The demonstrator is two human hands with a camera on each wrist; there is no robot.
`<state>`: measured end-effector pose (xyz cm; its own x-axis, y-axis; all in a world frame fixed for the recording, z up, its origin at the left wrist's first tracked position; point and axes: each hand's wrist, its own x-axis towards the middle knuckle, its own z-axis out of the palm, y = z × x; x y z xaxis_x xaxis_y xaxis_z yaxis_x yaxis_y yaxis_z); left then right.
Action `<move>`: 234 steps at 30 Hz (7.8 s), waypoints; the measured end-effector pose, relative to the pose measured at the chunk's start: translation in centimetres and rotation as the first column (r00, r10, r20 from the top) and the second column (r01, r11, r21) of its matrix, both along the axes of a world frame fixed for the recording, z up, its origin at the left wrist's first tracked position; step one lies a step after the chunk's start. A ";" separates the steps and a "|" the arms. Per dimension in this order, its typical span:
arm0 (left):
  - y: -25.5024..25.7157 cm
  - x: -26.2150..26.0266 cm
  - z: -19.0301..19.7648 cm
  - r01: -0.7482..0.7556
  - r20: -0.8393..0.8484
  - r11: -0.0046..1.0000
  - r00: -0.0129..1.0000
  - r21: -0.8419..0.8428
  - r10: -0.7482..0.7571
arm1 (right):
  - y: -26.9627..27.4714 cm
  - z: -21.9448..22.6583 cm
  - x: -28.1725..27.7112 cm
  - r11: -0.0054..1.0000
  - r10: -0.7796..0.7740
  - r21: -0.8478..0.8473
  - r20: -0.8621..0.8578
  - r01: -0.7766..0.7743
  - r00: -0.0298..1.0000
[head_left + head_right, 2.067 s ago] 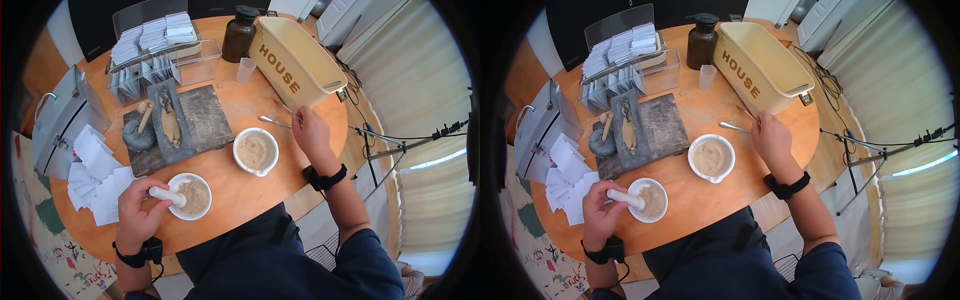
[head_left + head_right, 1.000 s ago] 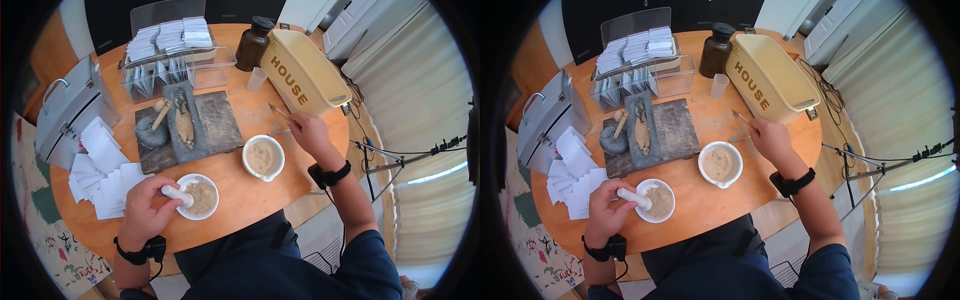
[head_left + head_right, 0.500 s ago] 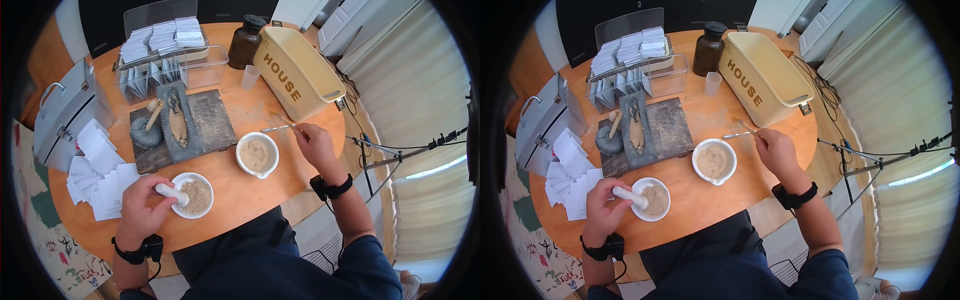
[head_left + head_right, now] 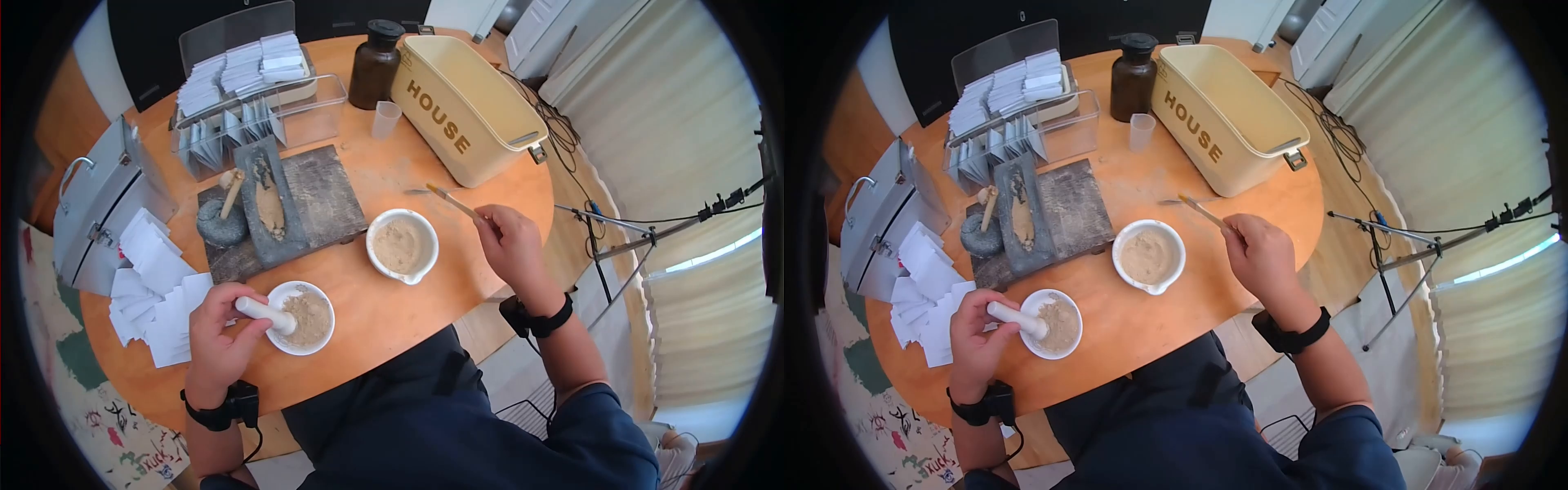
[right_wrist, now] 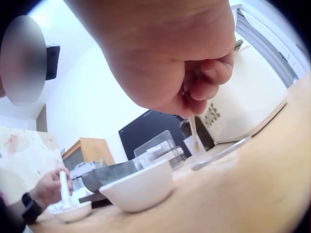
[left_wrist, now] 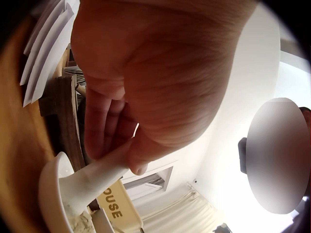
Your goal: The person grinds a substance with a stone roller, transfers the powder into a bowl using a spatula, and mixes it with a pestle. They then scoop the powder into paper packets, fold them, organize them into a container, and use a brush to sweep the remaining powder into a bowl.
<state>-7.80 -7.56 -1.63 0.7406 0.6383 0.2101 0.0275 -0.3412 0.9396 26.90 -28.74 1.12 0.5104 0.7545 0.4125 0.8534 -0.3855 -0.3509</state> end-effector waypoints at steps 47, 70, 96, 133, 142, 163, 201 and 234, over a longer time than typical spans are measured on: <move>0.1 -0.3 0.2 -0.044 -0.006 0.999 0.999 0.010 0.044 | 13.9 2.3 1.7 0.955 0.273 -0.174 0.184 -0.242 0.944; 0.1 -0.2 0.2 0.000 -0.018 0.998 1.000 0.067 0.001 | 14.5 2.1 2.8 0.952 0.252 -0.240 0.270 -0.188 0.929; 0.2 -0.2 0.0 -0.038 -0.010 0.999 0.999 -0.022 0.037 | 0.8 4.0 -2.6 0.985 0.112 0.145 -0.115 -0.095 0.987; 0.1 -0.4 1.1 0.033 -0.024 0.989 0.999 0.142 -0.030 | 12.3 1.6 -6.1 0.863 0.501 -0.121 0.075 -0.491 0.862; 0.0 -0.2 0.8 -0.004 -0.011 0.986 1.000 0.166 0.006 | 8.2 -2.1 5.0 0.883 0.247 -0.459 0.279 -0.097 0.928; 0.2 -0.2 0.5 -0.006 -0.022 0.997 1.000 0.076 0.008 | 6.1 3.1 1.4 0.882 0.304 -0.403 0.094 -0.243 0.948; 0.2 -0.3 1.3 0.019 -0.019 0.993 1.000 0.116 -0.017 | 14.4 -0.9 3.4 0.843 0.289 -0.451 -0.080 -0.293 0.954; -5.4 1.4 3.0 0.031 -0.355 0.845 0.915 0.534 0.191 | 10.0 -0.1 -12.9 0.643 0.762 0.380 -0.406 -0.665 0.505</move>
